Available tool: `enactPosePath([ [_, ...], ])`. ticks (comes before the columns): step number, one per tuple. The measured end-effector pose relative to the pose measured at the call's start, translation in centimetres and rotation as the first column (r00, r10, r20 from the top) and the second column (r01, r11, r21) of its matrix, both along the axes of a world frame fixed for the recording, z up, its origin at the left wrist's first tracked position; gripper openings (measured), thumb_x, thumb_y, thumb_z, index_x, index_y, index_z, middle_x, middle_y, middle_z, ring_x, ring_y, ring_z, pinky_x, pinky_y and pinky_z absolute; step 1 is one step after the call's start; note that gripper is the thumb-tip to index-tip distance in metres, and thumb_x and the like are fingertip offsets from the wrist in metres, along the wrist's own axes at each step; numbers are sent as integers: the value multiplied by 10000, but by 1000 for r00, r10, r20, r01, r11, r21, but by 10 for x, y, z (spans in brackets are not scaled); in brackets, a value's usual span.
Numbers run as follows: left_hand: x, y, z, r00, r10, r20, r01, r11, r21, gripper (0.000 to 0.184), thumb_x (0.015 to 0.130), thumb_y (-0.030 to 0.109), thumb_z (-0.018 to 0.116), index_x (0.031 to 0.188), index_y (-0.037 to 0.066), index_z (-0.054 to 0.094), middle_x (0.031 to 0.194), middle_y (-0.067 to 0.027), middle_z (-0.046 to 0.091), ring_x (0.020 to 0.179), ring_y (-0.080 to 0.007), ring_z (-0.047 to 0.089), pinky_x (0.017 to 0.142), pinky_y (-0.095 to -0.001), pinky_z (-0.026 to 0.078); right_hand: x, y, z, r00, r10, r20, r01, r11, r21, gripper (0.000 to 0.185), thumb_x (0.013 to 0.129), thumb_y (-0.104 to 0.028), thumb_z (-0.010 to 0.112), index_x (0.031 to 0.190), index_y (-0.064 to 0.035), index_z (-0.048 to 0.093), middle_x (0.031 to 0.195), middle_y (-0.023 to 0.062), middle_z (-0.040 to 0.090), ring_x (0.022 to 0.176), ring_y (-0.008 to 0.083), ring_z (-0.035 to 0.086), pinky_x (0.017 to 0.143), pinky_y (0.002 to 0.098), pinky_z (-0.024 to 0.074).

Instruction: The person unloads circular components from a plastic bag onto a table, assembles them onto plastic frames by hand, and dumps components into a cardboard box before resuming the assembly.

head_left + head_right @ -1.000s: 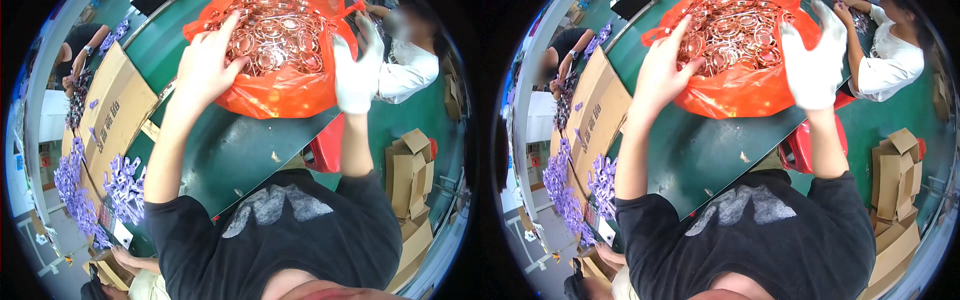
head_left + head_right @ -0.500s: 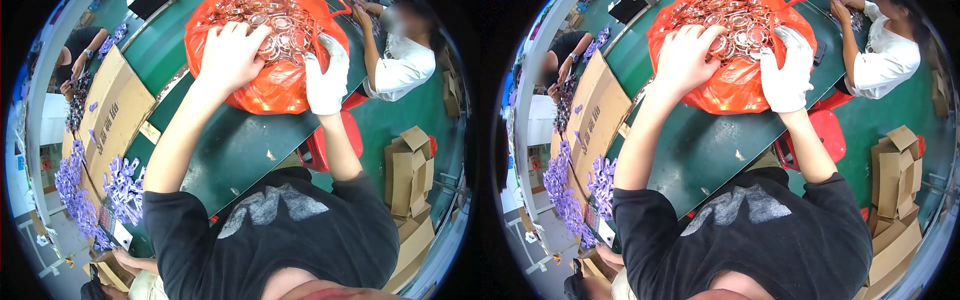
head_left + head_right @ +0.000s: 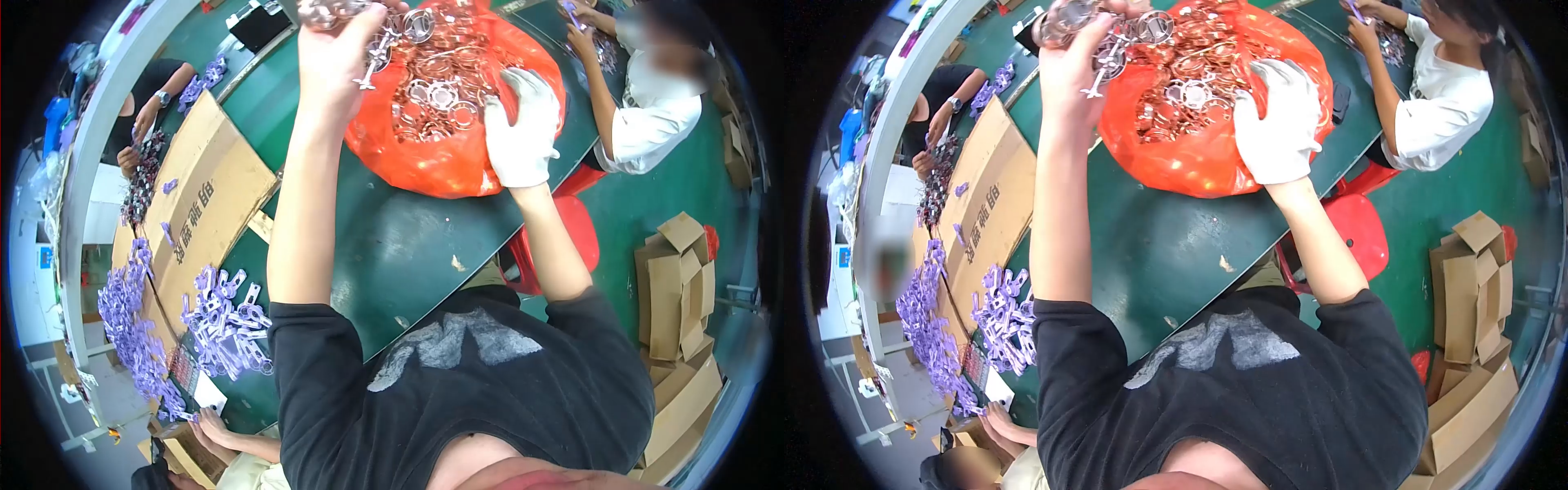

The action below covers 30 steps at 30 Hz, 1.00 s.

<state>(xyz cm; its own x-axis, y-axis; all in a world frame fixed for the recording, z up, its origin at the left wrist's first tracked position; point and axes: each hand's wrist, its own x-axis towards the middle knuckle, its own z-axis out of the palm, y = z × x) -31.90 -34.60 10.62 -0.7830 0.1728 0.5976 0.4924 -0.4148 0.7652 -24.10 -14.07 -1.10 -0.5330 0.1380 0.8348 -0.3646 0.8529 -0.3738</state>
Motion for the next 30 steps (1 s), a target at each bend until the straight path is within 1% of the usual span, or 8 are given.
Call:
enactPosePath([
  [2, -7, -35, -12, 988, -96, 117, 71, 978, 197, 283, 997, 26, 563, 1264, 119, 582, 1102, -103, 700, 1036, -301, 697, 903, -481, 568, 6, -5, 7, 1000, -1, -25, 1, 1000, -23, 411, 863, -81, 713, 1259, -24, 616, 1297, 144, 631, 1310, 369, 527, 1128, 485, 401],
  [8, 96, -118, -71, 846, -459, 273, 308, 837, 452, 455, 901, 104, 651, 1335, 98, 515, 1079, -137, 645, 1087, -332, 632, 886, -495, 551, 65, -82, 41, 744, 668, -9, -633, 700, -331, 521, 849, -38, 730, 1337, 36, 565, 1294, 200, 604, 1229, 350, 592, 1074, 430, 466],
  [12, 169, -137, -141, 813, -255, 523, 11, 905, 425, 465, 868, 24, 677, 1310, 64, 538, 1176, -134, 676, 1075, -267, 681, 915, -425, 578, 70, -180, 21, 350, 893, 282, -478, 429, -766, 670, 916, -228, 729, 1477, 2, 445, 1387, 197, 563, 1259, 317, 592, 1037, 409, 500],
  [14, 192, -138, -165, 766, -94, 636, -263, 856, 444, 456, 881, 6, 676, 1314, 74, 550, 1188, -112, 669, 1081, -242, 677, 916, -408, 579, 45, -210, -20, 284, 849, 446, -491, 528, -693, 590, 949, -278, 681, 1444, -19, 493, 1309, 184, 619, 1198, 279, 625, 1024, 388, 501],
  [19, 208, -133, -237, 651, 394, 649, -632, 755, 176, 562, 964, 66, 670, 1469, 110, 428, 1297, -63, 575, 1179, -172, 585, 1021, -343, 498, 43, -254, -105, 317, 795, 516, -492, 603, -627, 433, 980, -303, 665, 1296, -19, 584, 1175, 156, 677, 1084, 259, 663, 979, 372, 511],
  [24, 215, -163, -215, 711, -62, 701, -419, 763, 493, 543, 1033, 173, 623, 1507, 116, 364, 1297, -43, 549, 1102, -144, 605, 1008, -303, 487, 51, -257, -110, 485, 747, 455, -532, 665, -525, 329, 1003, -205, 672, 1255, -16, 580, 1142, 151, 683, 998, 243, 691, 901, 366, 547],
  [28, 197, -147, -230, 489, 528, 694, -635, 761, -132, 271, 1063, 192, 594, 1297, 63, 545, 1105, -25, 606, 991, -94, 592, 877, -266, 502, 47, -250, -103, 537, 758, 371, -756, 627, -187, 217, 989, -135, 672, 1182, -50, 624, 1051, 130, 676, 951, 290, 712, 829, 372, 571],
  [30, 190, -148, -230, 540, 488, 686, -627, 777, -59, 241, 1063, 195, 598, 1252, 50, 563, 1057, -36, 633, 977, -112, 619, 842, -286, 531, 38, -243, -102, 472, 782, 407, -716, 609, -341, 231, 991, -154, 660, 1197, -52, 630, 1072, 144, 677, 968, 285, 709, 856, 377, 559],
])
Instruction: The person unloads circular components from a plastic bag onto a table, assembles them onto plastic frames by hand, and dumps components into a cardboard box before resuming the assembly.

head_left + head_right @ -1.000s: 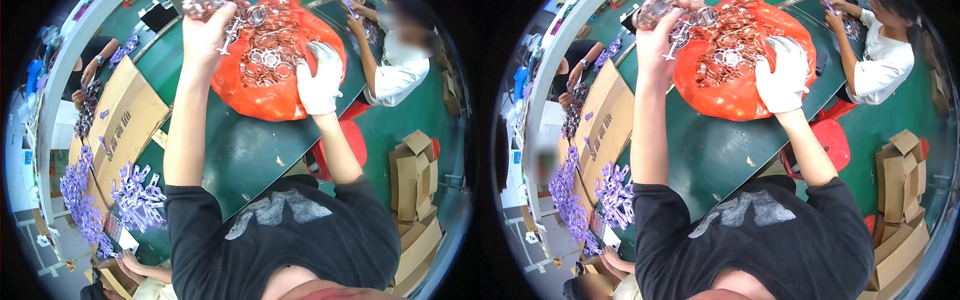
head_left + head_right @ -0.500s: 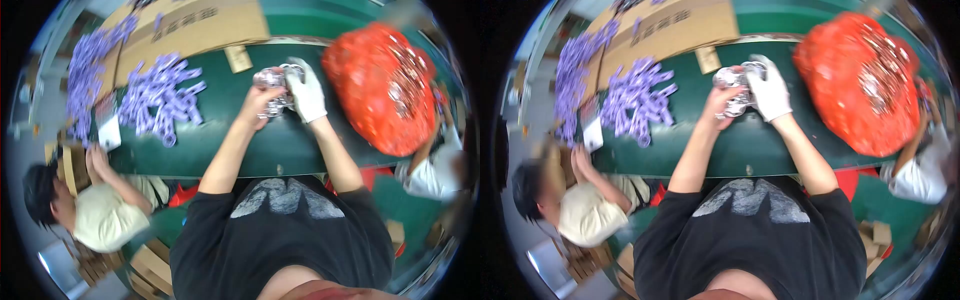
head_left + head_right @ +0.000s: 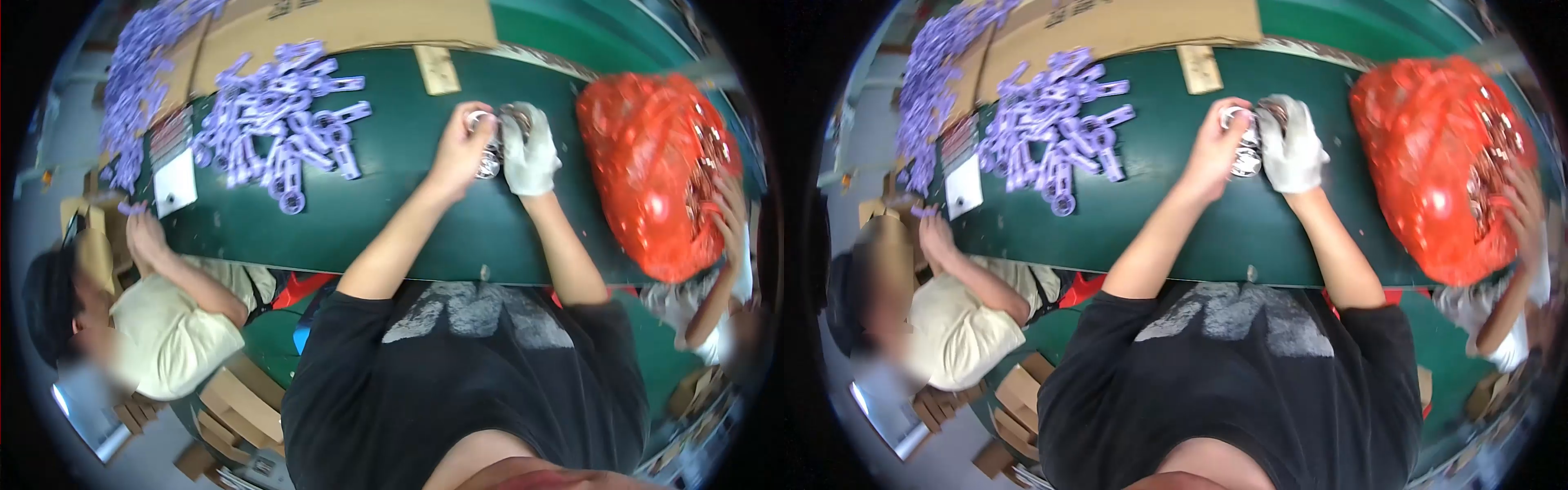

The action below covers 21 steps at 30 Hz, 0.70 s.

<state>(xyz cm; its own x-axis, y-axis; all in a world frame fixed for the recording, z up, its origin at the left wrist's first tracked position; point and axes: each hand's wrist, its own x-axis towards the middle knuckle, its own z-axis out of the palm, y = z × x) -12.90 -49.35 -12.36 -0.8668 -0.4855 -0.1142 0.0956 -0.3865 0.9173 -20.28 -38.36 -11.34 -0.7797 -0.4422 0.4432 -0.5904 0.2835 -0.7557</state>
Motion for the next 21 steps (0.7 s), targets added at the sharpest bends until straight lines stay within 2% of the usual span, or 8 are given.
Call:
enactPosePath([
  [2, 5, -15, 10, 968, -250, 35, 225, 917, 330, 265, 1062, 210, 594, 1274, 60, 540, 1062, -65, 654, 943, -169, 677, 825, -341, 583, -7, 7, 8, 962, 17, 274, 0, 998, -61, 264, 998, -196, 636, 1212, -42, 635, 1105, 155, 682, 1000, 262, 699, 900, 366, 540],
  [3, 8, -17, 16, 950, -312, 19, 276, 866, 417, 256, 1060, 211, 597, 1270, 75, 541, 1054, -53, 651, 926, -148, 670, 793, -316, 583, -16, 13, 8, 954, 45, 297, -57, 998, 31, 321, 993, -228, 629, 1237, -18, 628, 1134, 148, 690, 1027, 215, 679, 936, 338, 523],
  [5, 15, -18, 22, 926, -376, 38, 307, 807, 505, 250, 1055, 198, 608, 1259, 72, 539, 1045, -48, 649, 912, -130, 668, 767, -297, 587, -21, 21, -1, 810, 180, 558, -144, 984, -108, 360, 987, -263, 636, 1245, -12, 628, 1147, 121, 691, 1040, 186, 656, 935, 319, 519],
  [8, 11, -17, 4, 931, -366, -11, 359, 905, 230, 278, 1053, 194, 607, 1284, 66, 518, 1026, -103, 676, 873, -203, 708, 770, -349, 612, -20, 24, -1, 780, 187, 598, -168, 982, -89, 368, 985, -268, 636, 1247, -9, 631, 1143, 108, 690, 1030, 178, 653, 928, 314, 518],
  [12, 2, -12, 0, 932, -340, -126, 353, 930, 105, 312, 1046, 201, 628, 1292, 44, 517, 1021, -101, 677, 838, -171, 704, 725, -319, 597, -18, 23, 2, 865, 90, 494, -81, 996, -41, 373, 984, -275, 644, 1232, 3, 635, 1125, 97, 687, 1007, 171, 653, 918, 309, 521],
  [15, -4, 13, -1, 976, -119, -183, 129, 991, 42, 317, 1052, 231, 626, 1282, 31, 538, 1017, -56, 654, 868, -104, 650, 769, -268, 555, -9, 13, 2, 603, 228, 765, 172, 899, -403, 292, 999, -229, 664, 1200, -18, 650, 1072, 59, 677, 950, 138, 646, 857, 289, 532],
  [17, -6, 23, 0, 982, 1, -187, 9, 999, 52, 295, 1063, 239, 612, 1259, 26, 554, 1014, -22, 633, 885, -75, 606, 803, -247, 526, 1, 5, 12, 441, 266, 857, 362, 822, -441, 254, 1010, -195, 663, 1200, -27, 653, 1050, 38, 667, 933, 119, 638, 833, 279, 533],
  [21, -7, 8, 0, 983, -153, -102, 140, 982, -128, 275, 1068, 234, 602, 1245, 29, 555, 1016, -27, 635, 885, -83, 610, 799, -252, 522, -6, 8, 1, 496, 249, 832, 282, 860, -426, 297, 1008, -217, 646, 1218, -6, 648, 1082, 58, 681, 950, 149, 655, 852, 298, 537],
])
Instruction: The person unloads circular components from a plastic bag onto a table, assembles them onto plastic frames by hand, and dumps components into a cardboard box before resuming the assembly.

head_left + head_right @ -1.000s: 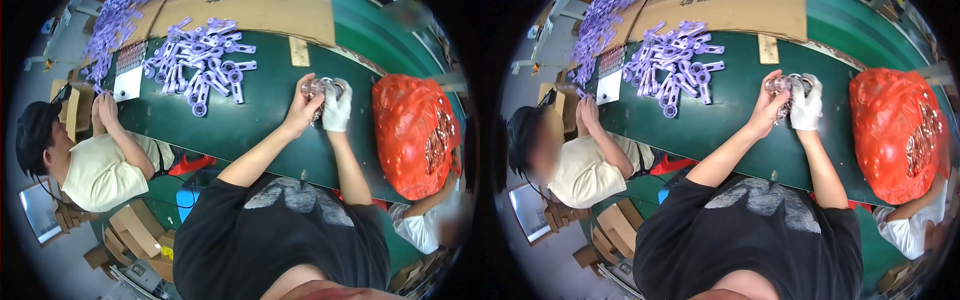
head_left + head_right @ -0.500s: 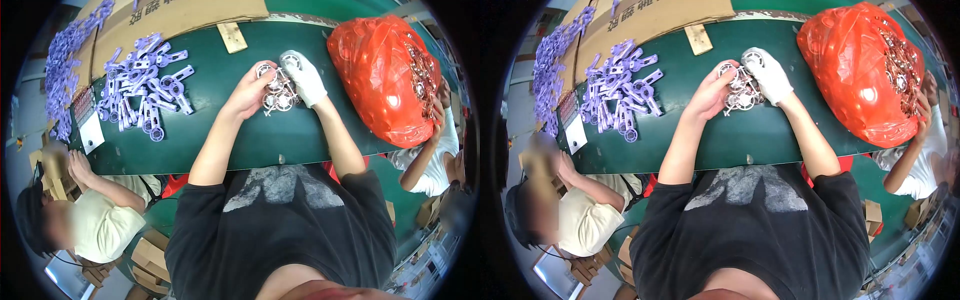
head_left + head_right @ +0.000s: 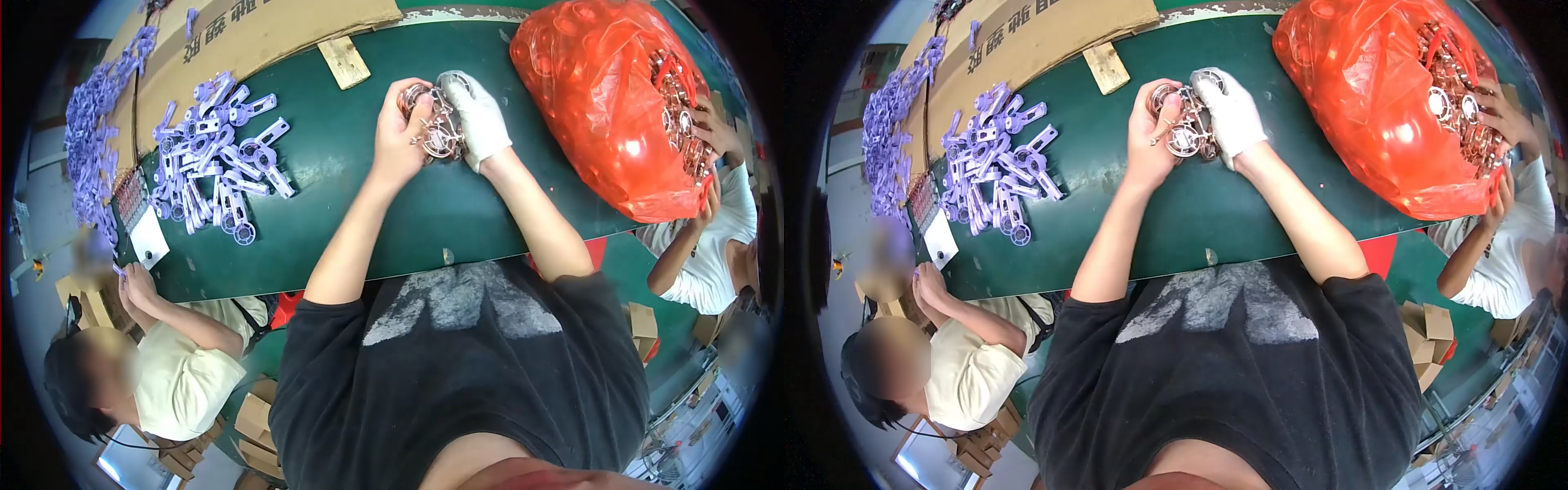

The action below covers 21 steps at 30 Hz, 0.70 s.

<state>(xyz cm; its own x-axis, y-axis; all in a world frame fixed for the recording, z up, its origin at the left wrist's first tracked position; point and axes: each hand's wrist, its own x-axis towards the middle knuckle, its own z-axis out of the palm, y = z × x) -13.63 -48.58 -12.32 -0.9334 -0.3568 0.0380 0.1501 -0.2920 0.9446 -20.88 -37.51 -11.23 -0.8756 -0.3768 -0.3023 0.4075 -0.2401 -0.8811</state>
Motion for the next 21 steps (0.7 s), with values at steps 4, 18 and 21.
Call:
enactPosePath([
  [4, 2, -12, 8, 990, -138, -31, 141, 985, 104, 260, 1068, 207, 597, 1251, 26, 557, 1012, -22, 630, 899, -83, 597, 824, -253, 511, 1, 5, 0, 841, 100, -532, 140, 909, 392, 325, 999, -229, 634, 1213, 16, 646, 1121, 85, 700, 985, 175, 661, 889, 320, 529],
  [18, -6, -6, 27, 972, 135, 191, 27, 746, -665, 241, 977, 159, 670, 1203, 89, 622, 916, -146, 732, 829, -273, 739, 735, -357, 554, -33, 26, -9, 161, 517, -841, 442, 724, 530, 233, 927, -215, 655, 1140, -138, 709, 1165, 87, 694, 1022, 266, 707, 855, 376, 593],
  [21, -9, -36, 26, 936, -13, 351, 248, 732, -634, 253, 981, 211, 666, 1208, 106, 624, 899, -156, 723, 839, -277, 722, 769, -353, 555, -28, 28, 3, 254, 620, -743, 378, 643, 666, 214, 961, -261, 605, 1125, -184, 717, 1162, 20, 697, 1005, 243, 705, 797, 382, 599],
])
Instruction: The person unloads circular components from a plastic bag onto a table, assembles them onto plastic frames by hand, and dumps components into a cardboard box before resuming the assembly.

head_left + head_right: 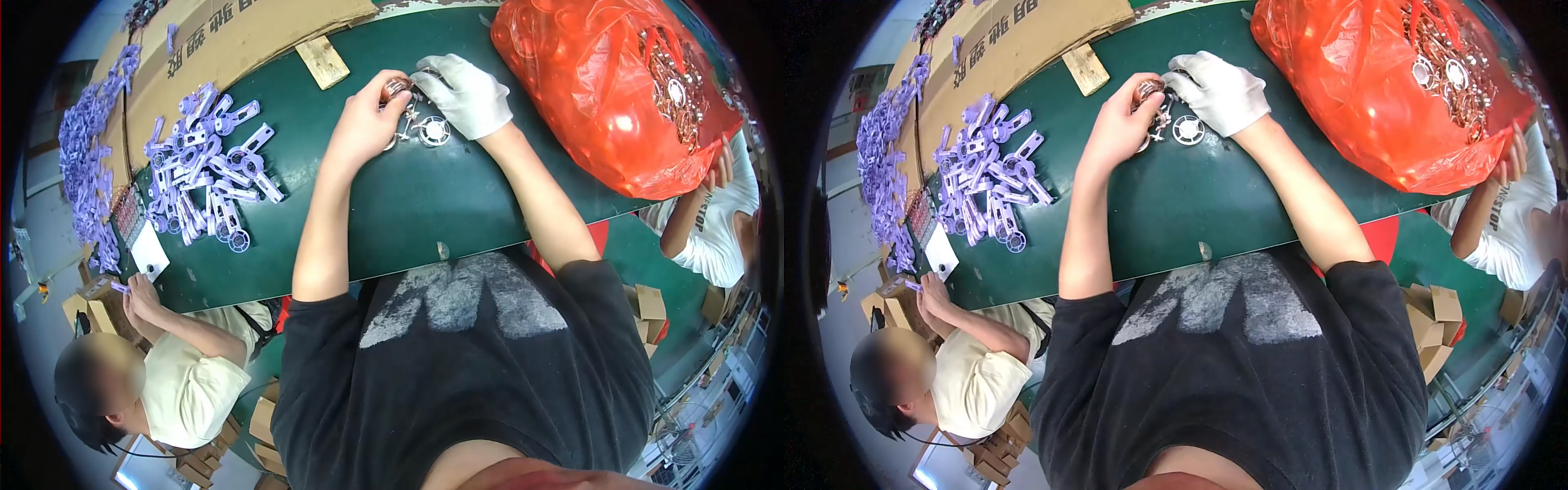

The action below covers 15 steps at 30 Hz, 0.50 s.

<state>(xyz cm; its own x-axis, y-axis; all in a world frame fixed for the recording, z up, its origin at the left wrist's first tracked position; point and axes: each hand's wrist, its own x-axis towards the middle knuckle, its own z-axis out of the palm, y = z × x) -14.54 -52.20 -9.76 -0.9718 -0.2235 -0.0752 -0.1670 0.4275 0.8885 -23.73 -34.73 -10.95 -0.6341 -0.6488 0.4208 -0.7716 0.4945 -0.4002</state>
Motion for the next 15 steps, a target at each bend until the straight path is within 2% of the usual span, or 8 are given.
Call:
enactPosePath([
  [2, -1, -6, -6, 998, 55, -33, -51, 994, 98, 214, 1006, 177, 647, 1200, 90, 625, 864, -77, 689, 760, -170, 660, 704, -304, 530, 6, -7, 15, 976, -124, 177, 115, 991, 61, 216, 976, -271, 582, 1122, -187, 717, 1158, 8, 698, 1002, 237, 704, 780, 374, 598],
  [6, 2, -13, -13, 941, 318, -114, -232, 853, 467, 196, 1019, 107, 624, 1215, 92, 628, 833, -5, 609, 725, -73, 587, 627, -243, 482, 2, -4, 1, 975, -215, 60, 219, 973, -67, 264, 960, -359, 637, 1144, -190, 724, 1145, 1, 704, 988, 234, 696, 777, 386, 588],
  [7, 7, -11, -15, 953, 287, -101, -226, 890, 396, 222, 1029, 102, 613, 1251, 99, 621, 859, 12, 594, 735, -56, 561, 625, -232, 470, 4, -2, 3, 975, -191, 117, 205, 971, -121, 323, 936, -393, 667, 1175, -184, 722, 1136, 25, 705, 1027, 255, 676, 839, 423, 564],
  [9, 10, -2, -11, 954, 274, -122, -229, 928, 294, 265, 1028, 84, 616, 1292, 110, 621, 877, 31, 580, 722, -41, 542, 612, -228, 463, 2, -6, 8, 971, -231, 66, 229, 973, 37, 342, 922, -380, 674, 1195, -179, 717, 1145, 65, 698, 1068, 290, 657, 890, 450, 537],
  [10, 9, 1, -14, 943, 300, -146, -250, 925, 285, 245, 1003, 91, 623, 1247, 104, 639, 850, -11, 633, 756, -81, 610, 677, -277, 516, 2, -7, 9, 968, -247, 38, 242, 963, 115, 352, 916, -373, 678, 1206, -177, 715, 1149, 85, 694, 1088, 308, 648, 916, 463, 523],
  [11, 8, 7, -12, 928, 331, -173, -284, 926, 250, 244, 1002, 92, 625, 1246, 100, 636, 853, -15, 639, 755, -83, 611, 678, -279, 516, 5, -9, 10, 971, -237, 27, 237, 971, 2, 425, 888, -364, 696, 1257, -153, 697, 1188, 148, 678, 1113, 364, 630, 970, 489, 487],
  [14, 6, 17, 0, 913, 372, -170, -318, 907, 275, 243, 1014, 94, 619, 1258, 81, 614, 887, -24, 655, 782, -86, 615, 707, -276, 519, 17, -4, 29, 996, -43, -76, 27, 978, -208, 493, 859, -357, 723, 1285, -113, 674, 1222, 161, 664, 1119, 380, 621, 996, 490, 483],
  [15, 5, 18, 2, 915, 373, -155, -315, 899, 304, 244, 1021, 95, 615, 1264, 73, 604, 902, -27, 660, 795, -87, 616, 721, -274, 521, 27, -2, 40, 995, 95, -29, -99, 979, -178, 523, 817, -320, 765, 1276, -90, 667, 1225, 156, 660, 1102, 371, 624, 1000, 474, 493],
])
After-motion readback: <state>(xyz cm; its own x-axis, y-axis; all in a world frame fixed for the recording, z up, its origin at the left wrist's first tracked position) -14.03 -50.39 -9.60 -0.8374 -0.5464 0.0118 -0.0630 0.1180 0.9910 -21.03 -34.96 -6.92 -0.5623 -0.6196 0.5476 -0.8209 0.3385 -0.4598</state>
